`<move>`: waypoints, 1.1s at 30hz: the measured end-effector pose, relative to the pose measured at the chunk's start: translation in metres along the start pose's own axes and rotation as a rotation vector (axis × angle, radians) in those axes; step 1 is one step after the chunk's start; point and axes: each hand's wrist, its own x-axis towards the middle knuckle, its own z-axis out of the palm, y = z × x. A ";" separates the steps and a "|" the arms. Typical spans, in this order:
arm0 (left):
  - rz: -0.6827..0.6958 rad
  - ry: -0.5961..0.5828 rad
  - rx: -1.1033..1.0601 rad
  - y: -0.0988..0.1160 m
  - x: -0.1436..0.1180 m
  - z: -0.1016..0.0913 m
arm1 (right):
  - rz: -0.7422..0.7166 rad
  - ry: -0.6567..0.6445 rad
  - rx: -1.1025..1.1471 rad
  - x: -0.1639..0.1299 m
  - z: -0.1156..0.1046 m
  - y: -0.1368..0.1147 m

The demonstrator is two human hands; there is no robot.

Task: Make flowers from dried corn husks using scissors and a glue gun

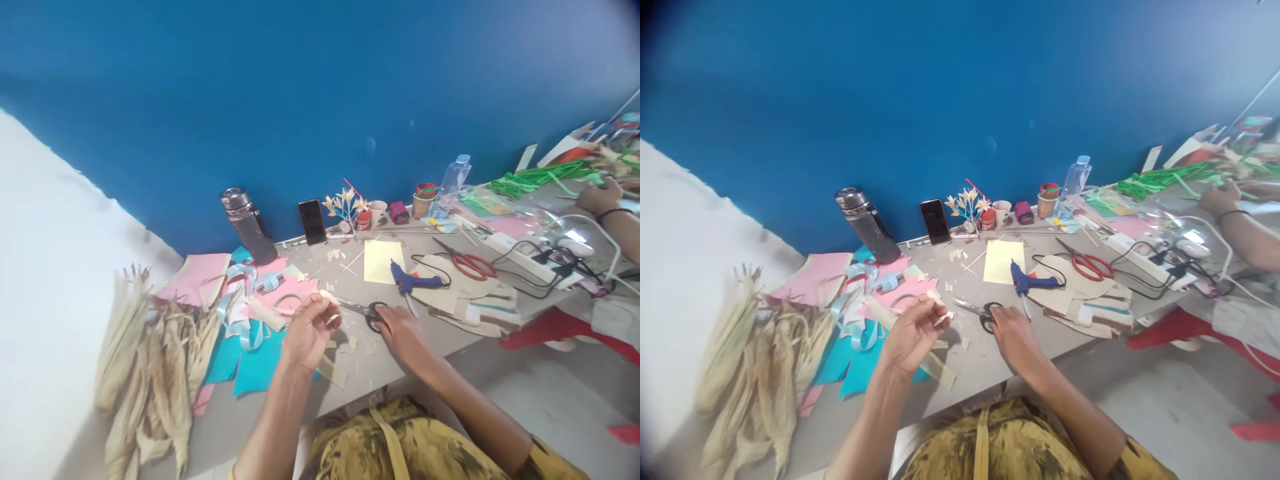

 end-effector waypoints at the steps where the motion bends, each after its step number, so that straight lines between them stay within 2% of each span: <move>1: -0.026 -0.001 -0.027 -0.002 0.000 0.002 | -0.023 0.022 0.014 -0.002 0.002 0.001; 4: -0.091 0.008 -0.113 -0.008 0.001 0.011 | -0.053 0.103 0.133 -0.005 0.002 0.004; 7: -0.108 0.002 -0.152 -0.015 0.002 0.020 | 0.021 0.144 0.410 -0.001 -0.012 -0.005; 10: -0.119 -0.032 -0.131 -0.024 0.001 0.028 | 0.131 0.035 0.883 0.010 -0.032 -0.023; 12: -0.123 -0.063 -0.111 -0.029 -0.001 0.032 | 0.141 -0.060 1.172 0.019 -0.041 -0.034; 15: -0.117 -0.096 -0.056 -0.033 -0.004 0.033 | 0.183 -0.103 1.383 0.028 -0.047 -0.041; 19: -0.141 -0.205 0.087 -0.024 -0.007 0.025 | 0.234 -0.227 1.515 0.033 -0.052 -0.036; 23: -0.120 -0.268 0.319 -0.012 -0.007 0.017 | 0.242 -0.395 1.506 0.036 -0.062 -0.030; 26: -0.080 -0.293 0.475 -0.011 -0.007 0.016 | 0.242 -0.445 1.498 0.039 -0.067 -0.030; 30: -0.045 -0.248 0.488 -0.014 -0.004 0.017 | 0.259 -0.436 1.595 0.045 -0.062 -0.033; 33: 0.000 -0.143 0.409 -0.013 0.003 0.017 | 0.294 -0.296 1.518 0.041 -0.053 -0.036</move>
